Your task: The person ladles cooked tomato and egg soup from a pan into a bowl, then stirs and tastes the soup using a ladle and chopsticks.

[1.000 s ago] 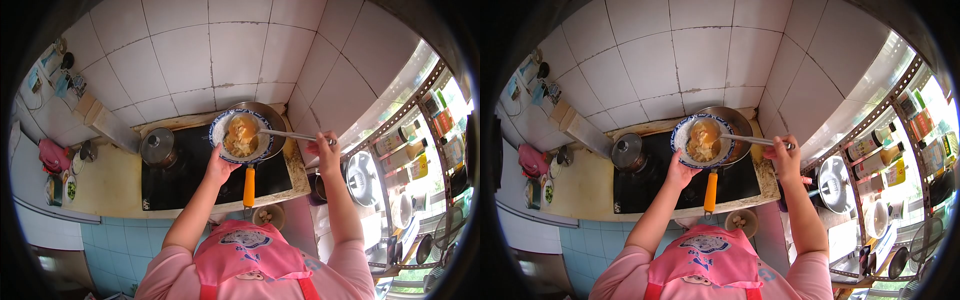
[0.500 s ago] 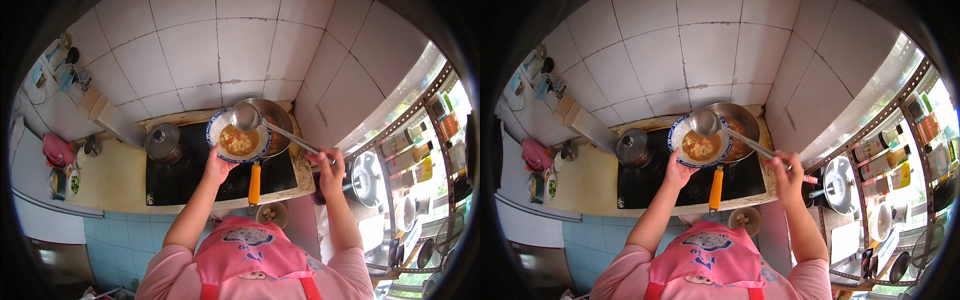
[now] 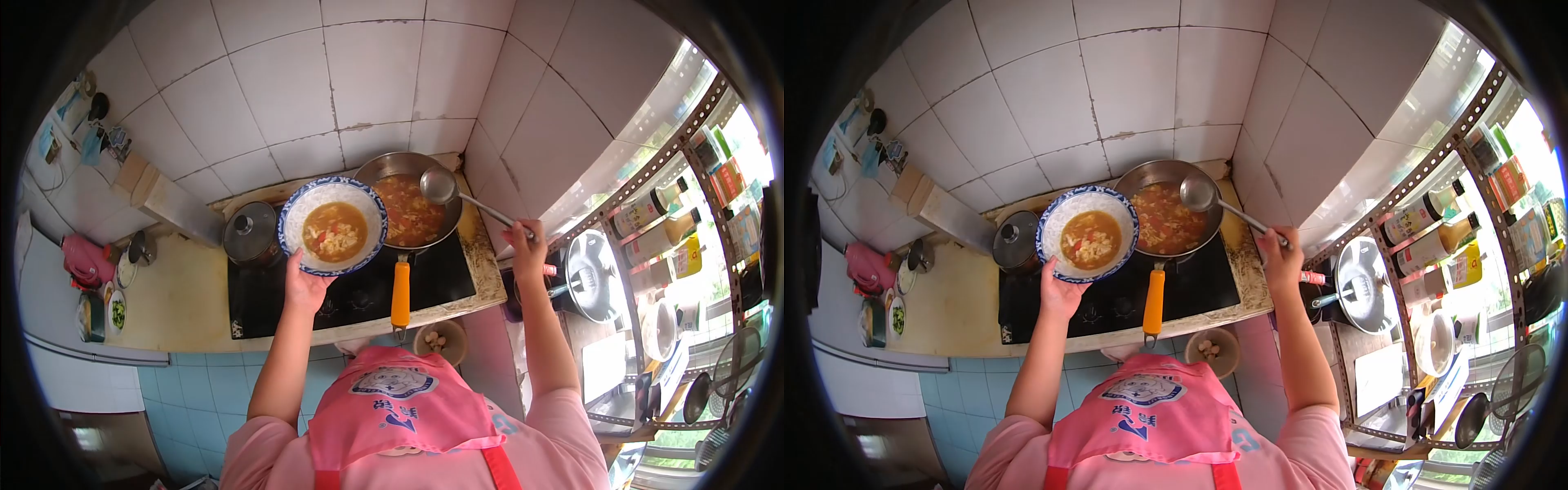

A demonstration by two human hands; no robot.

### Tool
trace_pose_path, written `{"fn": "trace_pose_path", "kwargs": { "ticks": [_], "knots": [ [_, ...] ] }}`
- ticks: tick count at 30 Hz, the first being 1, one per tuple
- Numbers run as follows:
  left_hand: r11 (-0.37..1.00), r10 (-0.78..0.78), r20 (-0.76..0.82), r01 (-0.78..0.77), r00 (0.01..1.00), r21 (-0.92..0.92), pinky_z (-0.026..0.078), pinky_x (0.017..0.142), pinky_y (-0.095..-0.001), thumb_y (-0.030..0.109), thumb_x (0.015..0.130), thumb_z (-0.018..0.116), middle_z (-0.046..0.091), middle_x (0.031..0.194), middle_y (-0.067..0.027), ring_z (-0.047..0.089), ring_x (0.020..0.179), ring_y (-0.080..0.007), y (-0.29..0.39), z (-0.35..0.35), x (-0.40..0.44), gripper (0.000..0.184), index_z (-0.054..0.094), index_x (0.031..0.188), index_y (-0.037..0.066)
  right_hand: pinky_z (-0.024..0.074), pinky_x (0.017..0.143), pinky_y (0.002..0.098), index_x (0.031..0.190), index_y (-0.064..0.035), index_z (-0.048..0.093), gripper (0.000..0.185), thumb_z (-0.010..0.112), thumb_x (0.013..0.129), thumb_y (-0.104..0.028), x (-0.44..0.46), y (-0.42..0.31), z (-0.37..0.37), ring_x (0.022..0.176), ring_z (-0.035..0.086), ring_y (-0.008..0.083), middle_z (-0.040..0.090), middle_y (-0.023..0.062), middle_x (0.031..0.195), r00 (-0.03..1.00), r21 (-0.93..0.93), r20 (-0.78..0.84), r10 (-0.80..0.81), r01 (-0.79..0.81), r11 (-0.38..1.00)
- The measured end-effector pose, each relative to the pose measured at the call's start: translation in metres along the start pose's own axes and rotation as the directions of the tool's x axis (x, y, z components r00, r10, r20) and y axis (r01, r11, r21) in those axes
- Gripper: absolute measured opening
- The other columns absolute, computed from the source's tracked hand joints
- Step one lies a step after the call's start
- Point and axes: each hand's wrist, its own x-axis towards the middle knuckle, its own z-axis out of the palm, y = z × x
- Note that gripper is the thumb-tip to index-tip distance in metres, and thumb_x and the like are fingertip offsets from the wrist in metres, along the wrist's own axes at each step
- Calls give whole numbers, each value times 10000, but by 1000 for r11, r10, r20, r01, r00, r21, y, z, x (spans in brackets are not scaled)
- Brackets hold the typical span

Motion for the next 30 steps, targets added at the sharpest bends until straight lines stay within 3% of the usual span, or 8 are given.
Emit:
{"fn": "trace_pose_path", "kwargs": {
  "ticks": [4, 11, 13, 15, 16, 18, 21, 30],
  "knots": [
    [1000, 12, -1, -12, 1000, -20, 475, 929, -443, 404, 872, 513, 505, 1317, -122, 524, 1180, -286, 4, 0, -12, 586, 395, 1343, 76, 472, 591, 313, 952, -11, 541, 122, 599, 903, -106, 7, 25, 18, 669, 621, 189, 603, 111, 720, 974, -372, 107, -199, 225, 900],
    [1000, 24, -29, -24, 999, -2, 475, 933, -448, 437, 867, 509, 503, 1318, -124, 524, 1176, -289, 7, -5, -21, 600, 403, 1341, 85, 441, 575, 277, 942, -31, 552, 121, 613, 899, -126, 2, 49, 37, 595, 524, 118, 573, 79, 683, 948, -501, 176, -266, 319, 805],
    [1000, 27, -48, -27, 998, 2, 480, 925, -445, 442, 866, 511, 507, 1313, -123, 529, 1170, -288, 8, -3, -25, 598, 408, 1336, 86, 448, 576, 271, 946, -31, 550, 122, 604, 908, -134, -1, 60, 40, 599, 555, 128, 574, 79, 677, 962, -476, 169, -213, 269, 837],
    [1000, 26, -67, -25, 997, 7, 484, 916, -443, 446, 865, 513, 512, 1308, -122, 533, 1163, -288, 9, -3, -26, 596, 413, 1332, 88, 477, 585, 275, 962, -41, 534, 133, 597, 917, -148, -2, 76, 42, 633, 615, 160, 587, 88, 691, 999, -189, 21, -40, 44, 981],
    [1000, 27, -72, -27, 997, 5, 491, 905, -439, 450, 864, 515, 516, 1303, -121, 539, 1155, -287, 9, -4, -27, 595, 418, 1327, 89, 477, 585, 275, 962, -41, 534, 133, 597, 917, -148, 0, 83, 42, 633, 615, 160, 587, 88, 691, 999, -189, 23, -42, 45, 981],
    [1000, 28, -77, -28, 997, 4, 498, 894, -434, 454, 863, 517, 520, 1298, -120, 545, 1147, -286, 9, -4, -27, 594, 423, 1323, 90, 518, 593, 306, 976, -51, 501, 156, 588, 923, -169, 6, 90, 37, 663, 654, 203, 610, 106, 719, 951, 82, -70, 300, -294, 952],
    [1000, 20, -64, -20, 998, -2, 506, 881, -428, 456, 862, 519, 524, 1293, -119, 551, 1140, -283, 8, -4, -25, 593, 427, 1320, 89, 540, 580, 332, 967, -57, 479, 174, 586, 923, -186, 12, 90, 33, 644, 655, 214, 627, 124, 753, 890, 197, -91, 446, -423, 884],
    [1000, 11, -53, -12, 999, -13, 530, 846, -423, 451, 868, 510, 526, 1293, -124, 561, 1130, -292, 4, -5, -21, 596, 419, 1327, 81, 540, 546, 325, 966, -55, 463, 185, 588, 923, -185, 7, 83, 34, 583, 626, 208, 608, 128, 714, 899, 109, -83, 431, -422, 900]
  ]
}}
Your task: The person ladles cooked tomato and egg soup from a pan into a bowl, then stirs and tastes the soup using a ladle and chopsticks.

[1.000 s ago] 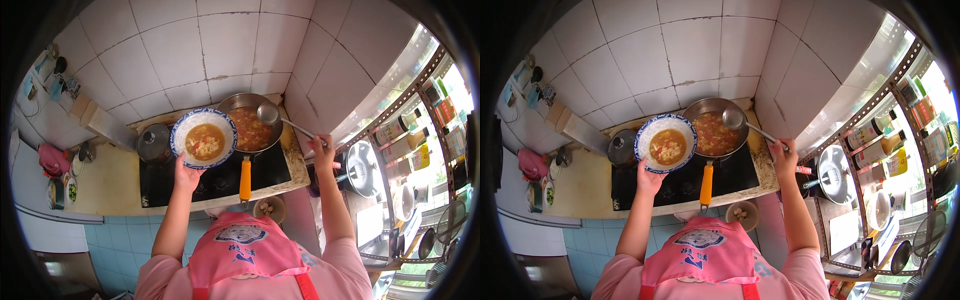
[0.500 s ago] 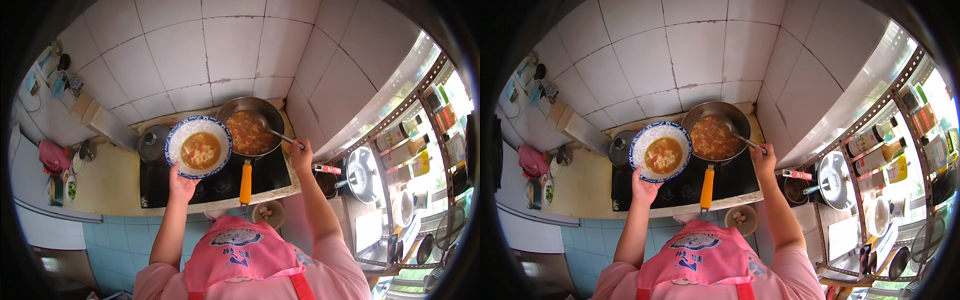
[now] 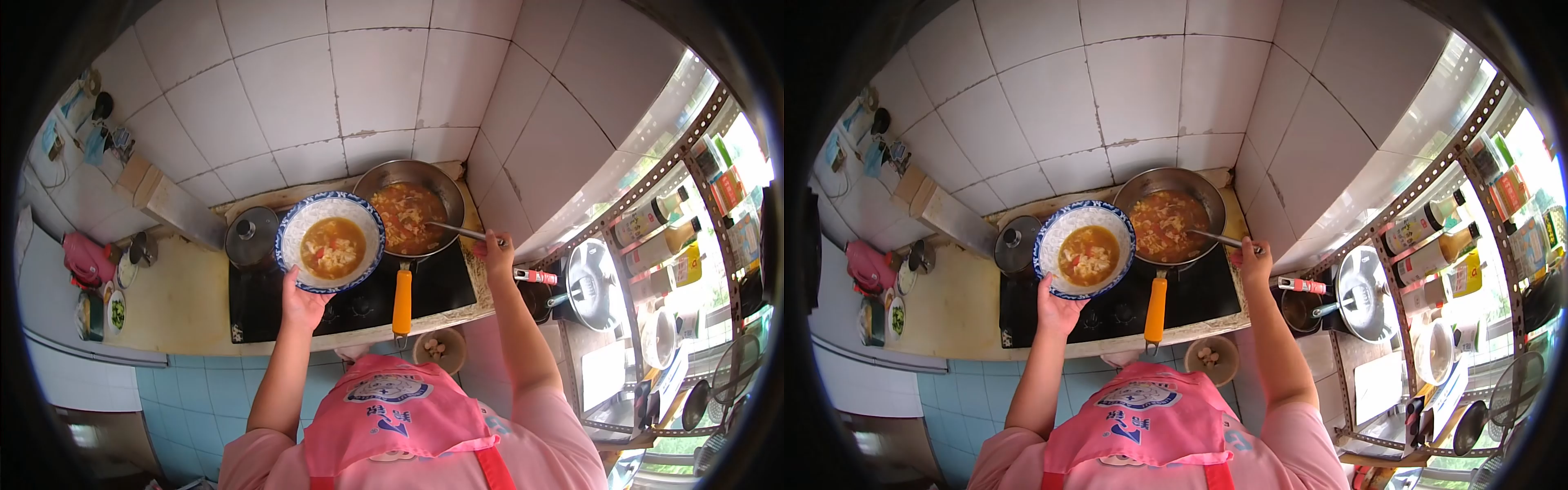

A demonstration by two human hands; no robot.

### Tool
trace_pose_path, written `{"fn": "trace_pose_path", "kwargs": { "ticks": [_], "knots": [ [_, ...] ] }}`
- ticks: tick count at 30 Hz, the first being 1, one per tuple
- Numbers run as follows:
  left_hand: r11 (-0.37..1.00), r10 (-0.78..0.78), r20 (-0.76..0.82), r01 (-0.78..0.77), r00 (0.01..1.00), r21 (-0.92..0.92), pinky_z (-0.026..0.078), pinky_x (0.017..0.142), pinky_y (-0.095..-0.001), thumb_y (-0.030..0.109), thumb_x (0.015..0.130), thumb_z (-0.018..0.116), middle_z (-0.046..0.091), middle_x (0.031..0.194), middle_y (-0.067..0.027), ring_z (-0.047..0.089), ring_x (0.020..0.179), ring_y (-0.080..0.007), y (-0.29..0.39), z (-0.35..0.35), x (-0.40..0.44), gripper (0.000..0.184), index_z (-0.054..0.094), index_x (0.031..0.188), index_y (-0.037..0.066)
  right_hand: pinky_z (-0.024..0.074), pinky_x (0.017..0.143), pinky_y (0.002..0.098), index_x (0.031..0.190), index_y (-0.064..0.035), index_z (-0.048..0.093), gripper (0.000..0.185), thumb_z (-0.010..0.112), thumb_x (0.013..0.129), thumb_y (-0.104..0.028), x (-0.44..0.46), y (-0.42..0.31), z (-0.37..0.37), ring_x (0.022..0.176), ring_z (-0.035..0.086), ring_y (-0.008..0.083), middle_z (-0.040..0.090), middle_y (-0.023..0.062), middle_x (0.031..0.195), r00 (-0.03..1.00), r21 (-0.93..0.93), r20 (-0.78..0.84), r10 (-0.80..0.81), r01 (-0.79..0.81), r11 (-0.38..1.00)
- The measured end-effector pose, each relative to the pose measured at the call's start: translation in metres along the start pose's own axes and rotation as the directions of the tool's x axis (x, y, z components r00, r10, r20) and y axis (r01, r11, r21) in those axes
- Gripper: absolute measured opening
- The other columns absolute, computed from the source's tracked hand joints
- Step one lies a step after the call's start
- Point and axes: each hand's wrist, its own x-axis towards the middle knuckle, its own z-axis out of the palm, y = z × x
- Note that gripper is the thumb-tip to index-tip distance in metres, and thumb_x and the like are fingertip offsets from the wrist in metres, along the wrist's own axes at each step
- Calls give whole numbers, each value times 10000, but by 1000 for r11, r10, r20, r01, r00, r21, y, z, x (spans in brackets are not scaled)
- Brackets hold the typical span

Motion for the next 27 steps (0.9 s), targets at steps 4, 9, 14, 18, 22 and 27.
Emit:
{"fn": "trace_pose_path", "kwargs": {
  "ticks": [4, 9, 14, 18, 22, 27],
  "knots": [
    [1000, -15, 19, 15, 1000, -16, 524, 867, -431, 441, 880, 490, 518, 1304, -129, 552, 1146, -297, -1, 3, -1, 590, 409, 1336, 75, 535, 532, 324, 944, -49, 475, 178, 589, 923, -183, 1, 0, -1, 569, 616, 195, 599, 114, 696, 1000, 107, -23, -4, 6, 994],
    [1000, -22, 19, 23, 1000, -14, 520, 878, -436, 439, 883, 482, 514, 1308, -133, 549, 1151, -298, -3, 3, -1, 590, 405, 1339, 73, 503, 490, 284, 922, -16, 498, 210, 618, 907, -187, 0, -12, -3, 541, 617, 170, 605, 110, 661, 984, -91, 1, -177, 177, 980],
    [1000, -16, 38, 16, 999, 2, 516, 883, -437, 445, 881, 484, 513, 1310, -132, 547, 1152, -297, -5, 2, -3, 589, 408, 1337, 79, 502, 475, 268, 922, 5, 511, 220, 604, 913, -194, -14, -46, -2, 528, 619, 160, 620, 109, 671, 951, -312, 78, -299, 308, 899],
    [1000, -21, 45, 21, 999, 9, 508, 894, -440, 445, 880, 485, 510, 1313, -132, 541, 1159, -298, -5, 2, -4, 587, 410, 1335, 82, 497, 446, 270, 891, 22, 512, 262, 616, 904, -218, -12, -58, -4, 482, 609, 161, 604, 110, 594, 930, -370, 110, -350, 365, 854],
    [1000, -13, 37, 13, 999, 9, 504, 899, -438, 444, 882, 480, 505, 1319, -134, 537, 1164, -298, -6, 2, -4, 592, 401, 1343, 80, 493, 436, 271, 888, 23, 512, 274, 621, 901, -228, -13, -67, -6, 475, 605, 164, 592, 110, 567, 965, -357, 46, -259, 258, 898],
    [1000, -12, 52, 11, 999, 12, 503, 900, -432, 442, 884, 474, 501, 1323, -135, 534, 1169, -298, -6, 4, -5, 599, 390, 1353, 78, 497, 435, 275, 899, 13, 522, 256, 628, 899, -220, -13, -61, -12, 508, 613, 159, 612, 114, 618, 981, -285, 29, -194, 194, 939]
  ]
}}
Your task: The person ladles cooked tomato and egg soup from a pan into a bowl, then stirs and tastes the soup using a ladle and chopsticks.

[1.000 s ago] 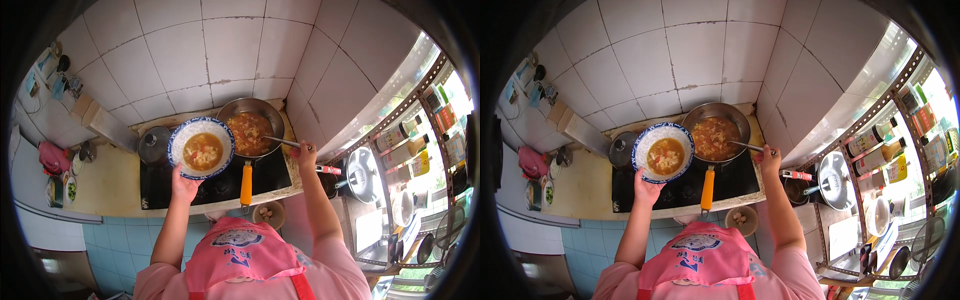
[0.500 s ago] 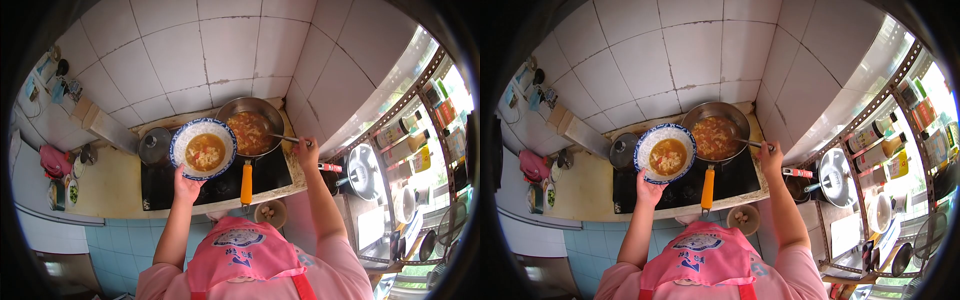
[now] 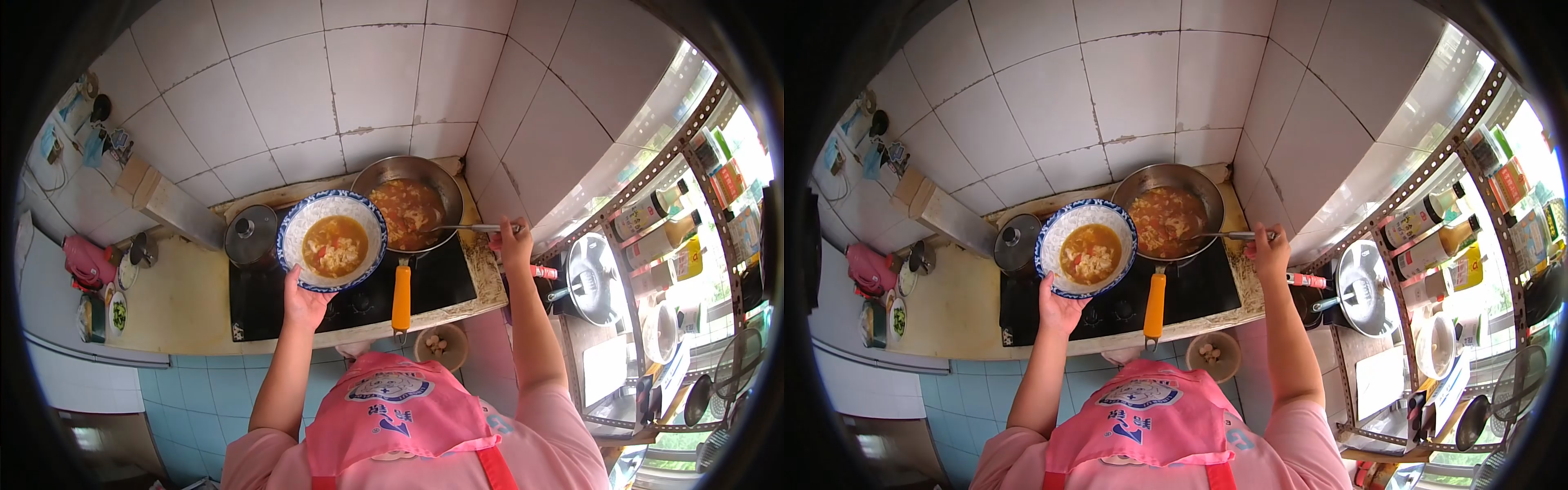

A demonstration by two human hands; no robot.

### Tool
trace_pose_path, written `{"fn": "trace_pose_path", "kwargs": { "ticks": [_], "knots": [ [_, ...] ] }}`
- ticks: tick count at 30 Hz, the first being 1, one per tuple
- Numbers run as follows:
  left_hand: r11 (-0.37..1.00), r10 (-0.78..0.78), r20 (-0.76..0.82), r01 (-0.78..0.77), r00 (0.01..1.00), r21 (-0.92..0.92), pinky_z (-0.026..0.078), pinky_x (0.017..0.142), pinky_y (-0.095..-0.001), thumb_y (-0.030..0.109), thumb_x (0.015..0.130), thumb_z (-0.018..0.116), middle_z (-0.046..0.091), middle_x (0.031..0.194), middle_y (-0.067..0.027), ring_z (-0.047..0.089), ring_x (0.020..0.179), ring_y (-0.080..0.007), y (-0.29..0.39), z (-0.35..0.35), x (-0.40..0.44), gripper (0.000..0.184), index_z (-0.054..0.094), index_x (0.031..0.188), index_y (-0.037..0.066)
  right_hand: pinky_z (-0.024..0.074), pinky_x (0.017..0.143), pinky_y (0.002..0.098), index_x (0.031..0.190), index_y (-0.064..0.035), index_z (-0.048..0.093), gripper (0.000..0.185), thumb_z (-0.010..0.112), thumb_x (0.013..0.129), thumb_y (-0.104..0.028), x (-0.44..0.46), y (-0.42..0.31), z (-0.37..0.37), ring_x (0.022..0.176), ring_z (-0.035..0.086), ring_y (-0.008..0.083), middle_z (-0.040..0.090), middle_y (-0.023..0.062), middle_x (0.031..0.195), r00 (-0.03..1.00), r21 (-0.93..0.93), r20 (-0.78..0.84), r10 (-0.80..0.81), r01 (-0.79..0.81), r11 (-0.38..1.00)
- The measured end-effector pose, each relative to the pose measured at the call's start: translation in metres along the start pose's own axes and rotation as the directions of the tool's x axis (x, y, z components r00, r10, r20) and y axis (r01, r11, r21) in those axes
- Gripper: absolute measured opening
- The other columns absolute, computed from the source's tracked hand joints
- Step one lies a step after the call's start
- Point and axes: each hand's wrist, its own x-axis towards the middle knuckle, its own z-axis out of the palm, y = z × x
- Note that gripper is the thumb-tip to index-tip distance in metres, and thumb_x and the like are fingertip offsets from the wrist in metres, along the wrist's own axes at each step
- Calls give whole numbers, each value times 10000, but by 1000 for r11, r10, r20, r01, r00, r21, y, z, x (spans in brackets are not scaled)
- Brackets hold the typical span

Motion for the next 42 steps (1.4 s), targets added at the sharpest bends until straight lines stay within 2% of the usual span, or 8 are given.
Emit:
{"fn": "trace_pose_path", "kwargs": {
  "ticks": [4, 9, 13, 20, 23, 25, 31, 42],
  "knots": [
    [1000, 0, 3, 0, 1000, 5, 501, 903, -432, 443, 881, 477, 499, 1325, -134, 534, 1168, -299, 0, 1, 0, 603, 389, 1353, 78, 501, 495, 267, 929, 4, 539, 208, 624, 904, -184, -12, 11, 6, 586, 634, 162, 624, 107, 686, 964, 28, 67, -257, 256, 966],
    [1000, -9, 2, 9, 1000, 3, 493, 916, -438, 443, 880, 479, 494, 1332, -133, 527, 1177, -299, 0, -2, 1, 607, 385, 1355, 77, 466, 583, 279, 958, -14, 557, 131, 607, 908, -124, -31, -9, 1, 623, 594, 146, 602, 82, 703, 828, -241, 178, -532, 561, 792],
    [1000, -7, -6, 7, 1000, -1, 481, 934, -448, 440, 882, 475, 486, 1340, -135, 515, 1193, -303, -1, -5, 3, 606, 380, 1359, 79, 444, 564, 277, 964, -21, 561, 128, 612, 905, -123, -40, -18, 1, 590, 533, 139, 588, 82, 682, 815, -246, 142, -562, 579, 778],
    [1000, -8, -19, 8, 1000, -8, 477, 937, -458, 433, 880, 476, 487, 1341, -133, 513, 1197, -303, -2, -6, 4, 599, 384, 1357, 82, 426, 554, 263, 958, -19, 562, 138, 619, 905, -134, -38, 12, 11, 584, 499, 117, 572, 70, 658, 848, -246, 110, -518, 528, 813],
    [1000, 3, -18, -3, 1000, -2, 482, 931, -454, 435, 881, 477, 492, 1335, -132, 517, 1191, -300, -2, -1, 1, 595, 392, 1352, 82, 498, 647, 264, 957, -26, 546, 145, 597, 924, -157, -35, 24, 16, 692, 643, 155, 652, 93, 754, 905, -221, 113, -411, 426, 877],
    [1000, 5, -17, -5, 1000, -6, 484, 928, -453, 438, 881, 480, 495, 1331, -131, 520, 1187, -298, -2, -1, 1, 595, 395, 1350, 82, 516, 646, 267, 961, -30, 536, 153, 586, 933, -172, -29, 37, 21, 705, 654, 176, 643, 102, 795, 977, 56, 17, -211, 210, 976],
    [1000, 6, -23, -6, 1000, -5, 489, 920, -447, 445, 877, 491, 506, 1318, -127, 528, 1175, -294, -1, 1, -1, 595, 403, 1342, 85, 565, 629, 320, 984, -25, 483, 188, 585, 932, -174, -14, 50, 14, 671, 654, 213, 617, 144, 778, 999, 363, -17, 32, -24, 931],
    [1000, 9, -37, -9, 999, 8, 492, 913, -435, 461, 861, 511, 509, 1314, -124, 533, 1167, -285, -1, -2, 0, 609, 412, 1334, 91, 564, 621, 309, 963, -19, 483, 188, 591, 926, -168, -8, 52, 8, 676, 653, 203, 612, 132, 782, 998, 285, -18, 64, -56, 957]
  ]
}}
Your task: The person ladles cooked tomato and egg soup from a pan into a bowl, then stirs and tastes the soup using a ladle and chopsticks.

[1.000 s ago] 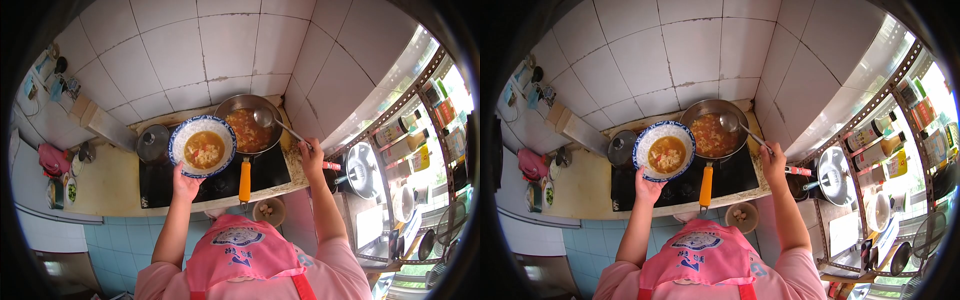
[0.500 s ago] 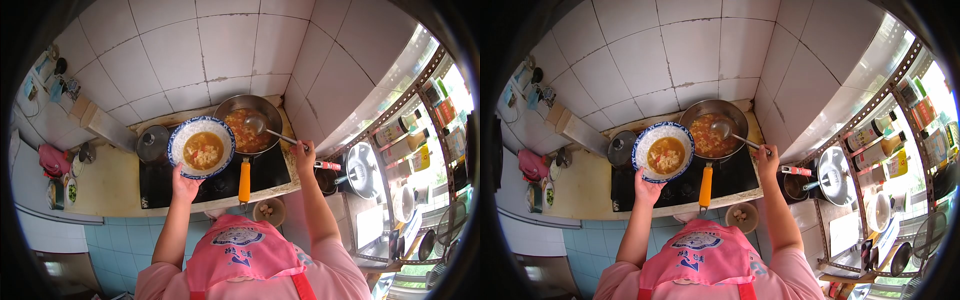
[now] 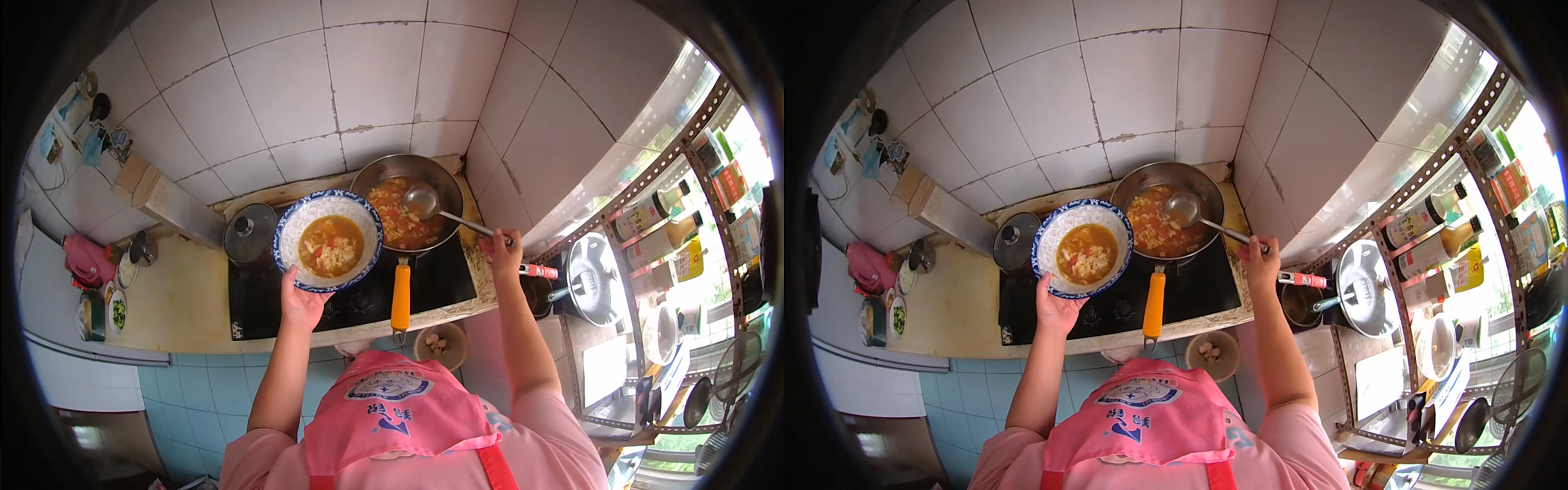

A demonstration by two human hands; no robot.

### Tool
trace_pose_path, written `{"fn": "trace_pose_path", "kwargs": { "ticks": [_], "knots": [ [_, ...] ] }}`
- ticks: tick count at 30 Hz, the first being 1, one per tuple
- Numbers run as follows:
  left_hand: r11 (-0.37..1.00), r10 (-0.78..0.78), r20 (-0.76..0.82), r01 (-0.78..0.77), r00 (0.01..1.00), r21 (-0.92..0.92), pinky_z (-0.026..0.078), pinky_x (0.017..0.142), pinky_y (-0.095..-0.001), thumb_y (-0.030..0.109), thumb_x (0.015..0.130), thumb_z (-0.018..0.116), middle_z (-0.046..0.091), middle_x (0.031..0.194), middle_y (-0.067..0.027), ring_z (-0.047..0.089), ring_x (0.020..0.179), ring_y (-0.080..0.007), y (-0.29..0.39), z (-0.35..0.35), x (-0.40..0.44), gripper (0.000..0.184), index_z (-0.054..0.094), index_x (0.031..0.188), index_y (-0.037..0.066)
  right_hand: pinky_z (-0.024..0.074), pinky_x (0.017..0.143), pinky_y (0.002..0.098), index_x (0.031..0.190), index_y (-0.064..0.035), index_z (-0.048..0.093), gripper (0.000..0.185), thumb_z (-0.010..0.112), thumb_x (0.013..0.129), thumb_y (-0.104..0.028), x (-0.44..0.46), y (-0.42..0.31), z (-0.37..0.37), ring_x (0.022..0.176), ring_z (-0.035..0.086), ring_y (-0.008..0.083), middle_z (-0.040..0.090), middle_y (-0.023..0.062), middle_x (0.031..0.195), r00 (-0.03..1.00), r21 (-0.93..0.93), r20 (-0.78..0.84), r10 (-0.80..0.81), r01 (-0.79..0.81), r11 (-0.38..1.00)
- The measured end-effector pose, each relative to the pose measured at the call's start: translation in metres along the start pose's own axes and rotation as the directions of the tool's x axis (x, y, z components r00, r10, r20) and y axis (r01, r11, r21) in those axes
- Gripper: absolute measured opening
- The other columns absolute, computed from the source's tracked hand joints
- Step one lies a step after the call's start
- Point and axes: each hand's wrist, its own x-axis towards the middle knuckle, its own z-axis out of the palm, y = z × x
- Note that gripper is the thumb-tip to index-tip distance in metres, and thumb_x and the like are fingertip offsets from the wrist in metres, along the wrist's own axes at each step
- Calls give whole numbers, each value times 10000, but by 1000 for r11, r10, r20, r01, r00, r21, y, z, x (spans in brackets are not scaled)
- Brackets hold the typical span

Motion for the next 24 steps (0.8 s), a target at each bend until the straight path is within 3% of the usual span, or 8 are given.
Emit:
{"fn": "trace_pose_path", "kwargs": {
  "ticks": [5, 7, 14, 16, 24],
  "knots": [
    [1000, -5, -15, 5, 1000, 3, 502, 898, -425, 459, 862, 508, 507, 1316, -125, 539, 1160, -283, 1, 0, 0, 609, 411, 1335, 88, 569, 626, 308, 946, -32, 488, 147, 581, 928, -145, -1, 8, -7, 672, 663, 204, 617, 114, 771, 987, -83, 54, -151, 156, 984],
    [1000, -5, -14, 5, 1000, -1, 502, 898, -426, 458, 863, 506, 507, 1315, -126, 539, 1160, -285, 0, 0, 1, 608, 410, 1336, 87, 569, 659, 284, 955, 1, 513, 190, 600, 923, -164, -3, 6, -6, 711, 629, 157, 596, 101, 797, 993, -62, 57, -104, 108, 992],
    [1000, -9, -2, 9, 1000, -7, 497, 909, -437, 445, 871, 496, 503, 1318, -132, 532, 1169, -295, -1, 0, 3, 603, 399, 1342, 81, 562, 619, 297, 950, -17, 494, 180, 595, 925, -163, -3, -5, -1, 655, 645, 184, 614, 125, 759, 998, -28, 55, -19, 21, 999],
    [1000, -14, -2, 14, 1000, -10, 496, 911, -438, 443, 871, 496, 504, 1317, -132, 532, 1170, -296, -1, 0, 4, 603, 399, 1342, 80, 554, 581, 309, 955, -31, 475, 182, 588, 927, -171, 1, -14, 0, 627, 650, 208, 622, 135, 740, 991, 106, 0, 135, -134, 985],
    [999, -33, 34, 33, 999, -11, 489, 918, -439, 439, 862, 513, 511, 1309, -126, 535, 1166, -292, -6, -6, 12, 600, 412, 1332, 79, 553, 556, 337, 962, -30, 462, 207, 593, 923, -187, 8, -37, 7, 599, 643, 232, 622, 151, 736, 997, 107, -20, 75, -72, 992]
  ]
}}
